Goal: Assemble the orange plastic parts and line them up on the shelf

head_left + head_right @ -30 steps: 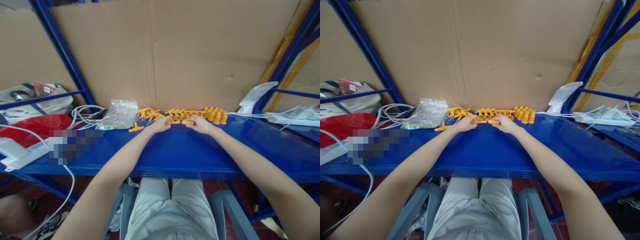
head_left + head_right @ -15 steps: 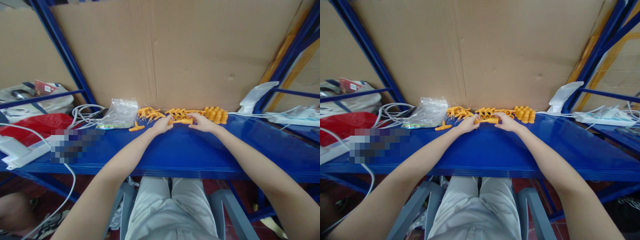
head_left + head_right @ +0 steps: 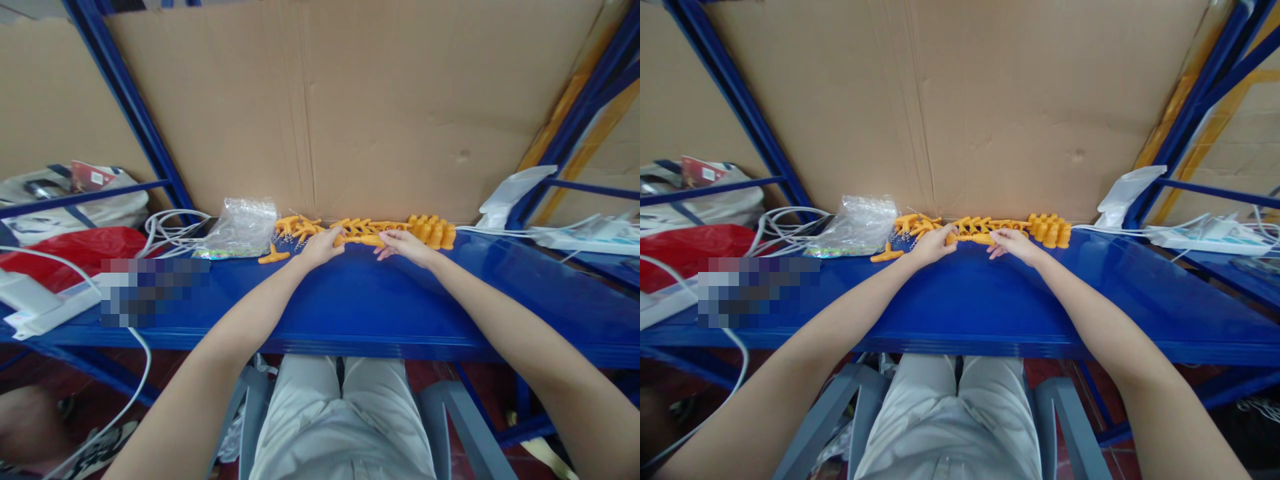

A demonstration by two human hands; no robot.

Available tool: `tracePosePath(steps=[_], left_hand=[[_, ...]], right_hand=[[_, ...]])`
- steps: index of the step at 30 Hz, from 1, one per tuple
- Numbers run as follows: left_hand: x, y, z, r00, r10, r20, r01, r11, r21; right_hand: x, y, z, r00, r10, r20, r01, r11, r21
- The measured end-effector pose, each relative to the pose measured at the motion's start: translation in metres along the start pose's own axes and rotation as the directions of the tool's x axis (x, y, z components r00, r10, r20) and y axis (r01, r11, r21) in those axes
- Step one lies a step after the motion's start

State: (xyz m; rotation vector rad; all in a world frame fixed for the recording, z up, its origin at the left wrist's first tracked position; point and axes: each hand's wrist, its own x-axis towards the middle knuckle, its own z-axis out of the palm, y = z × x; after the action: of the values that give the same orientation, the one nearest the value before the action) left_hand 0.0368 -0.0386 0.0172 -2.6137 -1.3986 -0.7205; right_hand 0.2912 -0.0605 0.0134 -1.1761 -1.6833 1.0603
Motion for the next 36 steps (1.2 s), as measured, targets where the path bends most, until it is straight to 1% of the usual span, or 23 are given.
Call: tracePosePath(steps=[3, 5, 8, 11, 14, 17, 19, 22, 25, 28, 31, 34, 36], left_hand=[[0.0, 0.001, 0.0, 1.0, 0.004, -0.007, -0.005, 1.0, -0.018], [0.0, 0.002, -0.001, 1.0, -0.003, 0.005, 0.003, 1.0, -0.021], [-0.001, 0.004, -0.003, 0.999, -0.013, 0.037, 0.013, 1.0, 0.0], [-0.001, 0.006, -0.004, 0.998, -0.019, 0.056, 0.018, 1.0, 0.025], [-0.001, 0.005, -0.003, 0.999, -0.018, 0.038, 0.017, 1.0, 0.026], [-0.001, 0.004, -0.002, 1.0, 0.003, 0.009, -0.003, 1.0, 0.015], [-0.001, 0.004, -0.002, 1.0, 0.023, -0.003, -0.023, 1.0, 0.011], [-0.001, 0.005, -0.003, 1.0, 0.028, -0.014, -0.027, 1.0, 0.01], [0.0, 0.005, -0.002, 0.999, 0.025, -0.034, -0.025, 1.0, -0.014], [0.002, 0.002, 0.0, 0.998, 0.027, -0.056, -0.029, 0.999, -0.033], [0.002, -0.001, 0.001, 0.998, 0.009, -0.056, -0.012, 0.999, -0.038], [0.002, -0.001, 0.0, 0.999, 0.011, -0.051, -0.013, 0.999, -0.044], [0.001, 0.0, -0.001, 0.998, 0.021, -0.052, -0.023, 0.999, -0.042]], right_hand=[[0.0, -0.003, 0.003, 0.999, 0.023, -0.039, -0.022, 1.0, 0.012], [0.0, -0.004, 0.002, 0.999, 0.035, -0.041, -0.035, 0.999, 0.0], [-0.002, -0.004, -0.001, 1.0, 0.028, 0.012, -0.027, 0.999, -0.019], [-0.003, -0.002, -0.006, 0.998, -0.024, 0.064, 0.026, 0.999, -0.036], [-0.003, 0.0, -0.007, 0.997, -0.046, 0.066, 0.049, 0.998, -0.047], [-0.003, -0.003, -0.003, 0.998, -0.016, 0.063, 0.019, 0.999, -0.041], [-0.004, -0.006, 0.001, 0.999, 0.026, 0.035, -0.024, 0.999, -0.046], [-0.005, -0.011, 0.005, 0.994, 0.091, -0.057, -0.095, 0.992, -0.077], [-0.006, -0.015, 0.004, 0.989, 0.113, -0.096, -0.122, 0.988, -0.092], [-0.007, -0.015, -0.001, 0.993, 0.115, -0.028, -0.117, 0.99, -0.078], [-0.007, -0.012, -0.006, 0.996, 0.081, 0.048, -0.078, 0.995, -0.055], [-0.005, -0.008, -0.008, 0.999, 0.041, 0.034, -0.039, 0.998, -0.041], [-0.005, -0.006, -0.008, 0.999, 0.036, 0.031, -0.035, 0.999, -0.032]])
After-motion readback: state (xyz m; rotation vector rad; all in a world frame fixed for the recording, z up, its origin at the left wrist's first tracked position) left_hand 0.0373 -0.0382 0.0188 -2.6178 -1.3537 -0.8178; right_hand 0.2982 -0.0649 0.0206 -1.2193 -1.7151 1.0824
